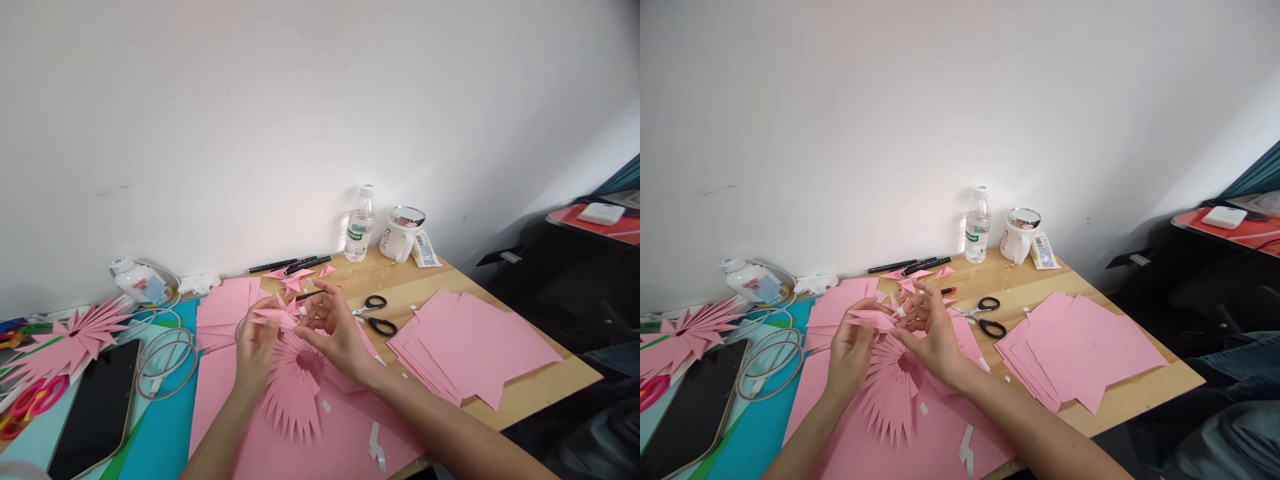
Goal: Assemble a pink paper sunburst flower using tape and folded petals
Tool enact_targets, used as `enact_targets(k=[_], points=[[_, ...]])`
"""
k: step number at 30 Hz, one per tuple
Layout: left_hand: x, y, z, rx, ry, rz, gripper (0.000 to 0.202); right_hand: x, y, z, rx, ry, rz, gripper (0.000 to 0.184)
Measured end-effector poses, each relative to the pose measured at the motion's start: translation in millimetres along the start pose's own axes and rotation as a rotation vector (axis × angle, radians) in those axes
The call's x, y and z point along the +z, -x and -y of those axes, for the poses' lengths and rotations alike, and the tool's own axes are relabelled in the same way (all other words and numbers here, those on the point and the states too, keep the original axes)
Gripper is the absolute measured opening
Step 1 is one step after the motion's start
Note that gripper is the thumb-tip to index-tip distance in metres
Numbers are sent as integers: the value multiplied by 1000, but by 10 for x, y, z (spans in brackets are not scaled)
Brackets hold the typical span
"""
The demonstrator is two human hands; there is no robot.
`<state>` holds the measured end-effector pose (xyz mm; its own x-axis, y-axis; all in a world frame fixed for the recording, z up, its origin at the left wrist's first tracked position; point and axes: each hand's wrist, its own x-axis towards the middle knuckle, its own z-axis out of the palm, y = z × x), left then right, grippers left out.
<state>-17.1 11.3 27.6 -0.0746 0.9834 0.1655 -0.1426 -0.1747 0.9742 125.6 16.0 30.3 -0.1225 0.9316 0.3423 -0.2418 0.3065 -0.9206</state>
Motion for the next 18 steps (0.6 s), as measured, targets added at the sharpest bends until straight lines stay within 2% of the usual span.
enact_targets(k=[3, 9, 18], points=[[1, -24, 20, 95, -68, -50, 18, -45, -15, -36, -66, 68, -10, 57], [30, -14, 34, 59, -54, -65, 15, -92, -28, 25, -112, 219, -68, 35], [50, 18, 15, 63, -154, -70, 7, -60, 5, 52, -57, 242, -44, 40]])
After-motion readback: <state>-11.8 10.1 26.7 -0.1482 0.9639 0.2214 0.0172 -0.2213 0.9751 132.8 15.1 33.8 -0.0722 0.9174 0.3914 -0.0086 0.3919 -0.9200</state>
